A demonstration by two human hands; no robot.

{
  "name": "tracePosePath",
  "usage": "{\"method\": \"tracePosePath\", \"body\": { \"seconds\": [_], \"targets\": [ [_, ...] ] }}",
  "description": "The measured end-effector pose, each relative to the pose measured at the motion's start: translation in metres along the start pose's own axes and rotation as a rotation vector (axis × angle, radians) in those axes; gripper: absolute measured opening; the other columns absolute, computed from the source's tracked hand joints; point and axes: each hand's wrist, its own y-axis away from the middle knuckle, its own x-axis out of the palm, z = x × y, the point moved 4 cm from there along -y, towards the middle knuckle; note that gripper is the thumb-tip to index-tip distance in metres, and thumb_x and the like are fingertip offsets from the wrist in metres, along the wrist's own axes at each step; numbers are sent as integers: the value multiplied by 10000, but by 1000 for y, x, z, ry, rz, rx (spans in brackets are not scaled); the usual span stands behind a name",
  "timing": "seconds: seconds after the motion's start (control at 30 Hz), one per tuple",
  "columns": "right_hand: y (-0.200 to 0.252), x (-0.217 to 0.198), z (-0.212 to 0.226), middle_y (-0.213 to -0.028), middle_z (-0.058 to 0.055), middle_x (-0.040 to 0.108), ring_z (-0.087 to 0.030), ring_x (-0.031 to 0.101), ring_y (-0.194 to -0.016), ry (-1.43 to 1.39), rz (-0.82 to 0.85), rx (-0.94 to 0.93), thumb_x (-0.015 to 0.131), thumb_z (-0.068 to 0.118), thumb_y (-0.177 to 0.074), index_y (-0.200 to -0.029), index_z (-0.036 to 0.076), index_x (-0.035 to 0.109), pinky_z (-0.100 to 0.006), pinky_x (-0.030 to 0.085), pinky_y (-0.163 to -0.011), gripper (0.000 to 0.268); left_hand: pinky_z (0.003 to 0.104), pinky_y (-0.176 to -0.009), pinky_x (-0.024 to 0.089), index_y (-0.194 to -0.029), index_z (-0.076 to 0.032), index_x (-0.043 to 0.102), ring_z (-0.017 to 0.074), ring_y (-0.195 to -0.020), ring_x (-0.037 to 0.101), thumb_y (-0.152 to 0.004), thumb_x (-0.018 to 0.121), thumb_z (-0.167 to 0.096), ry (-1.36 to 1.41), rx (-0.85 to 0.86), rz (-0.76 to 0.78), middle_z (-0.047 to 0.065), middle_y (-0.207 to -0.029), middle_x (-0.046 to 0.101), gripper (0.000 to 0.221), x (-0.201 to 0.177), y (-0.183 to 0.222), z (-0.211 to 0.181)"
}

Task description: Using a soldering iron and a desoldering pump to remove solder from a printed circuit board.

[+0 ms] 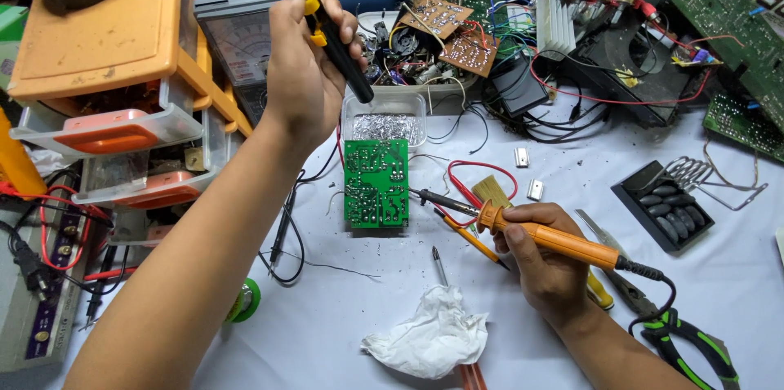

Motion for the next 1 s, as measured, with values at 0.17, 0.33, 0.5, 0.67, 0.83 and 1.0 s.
{"method": "tracePosePath", "body": {
  "seconds": [0.17,0.33,0.5,0.67,0.83,1.0],
  "targets": [
    [-1,-1,-6,-768,-150,561,-166,571,-610,-62,-19,43,508,129,-845,-939,-5,520,-242,519,-588,164,292,-772,444,-1015,-103,351,134,-759,435,-919,341,-259,-313,254,272,31,-866,388,184,-3,29,-5],
    [-9,-1,-12,-666,-150,557,-178,560,-562,-56,-65,100,518,184,-842,-973,-21,499,-264,501,-585,244,283,-787,459,-1017,-71,368,159,-799,517,-935,300,-417,-708,406,365,43,-865,455,362,1,68,-20],
    [-26,-3,-7,-832,-173,531,-208,517,-658,-115,-46,63,509,151,-856,-965,-43,503,-259,456,-608,223,262,-657,491,-1054,-56,284,166,-817,562,-900,264,-515,-790,335,540,102,-932,565,484,-9,78,-8],
    [-54,-7,-2,-708,-127,502,-167,502,-558,-249,-100,9,506,188,-873,-956,9,491,-223,429,-531,198,287,-674,495,-1045,-76,275,196,-671,590,-917,330,-457,-617,316,499,100,-942,570,406,-18,77,7],
    [-84,-12,24,-686,-128,490,-169,495,-513,-193,-182,-53,481,188,-891,-928,47,467,-233,425,-464,147,217,-467,469,-1051,-85,283,190,-560,583,-906,357,-491,-525,354,335,98,-805,583,437,-34,76,12],
    [-106,-12,34,-546,-69,391,-167,445,-463,-226,-378,-141,495,237,-869,-876,90,467,-245,377,-417,150,294,-728,463,-1069,-105,278,197,-819,554,-954,385,-271,-600,539,447,109,-878,525,229,-38,80,14]
  ]
}}
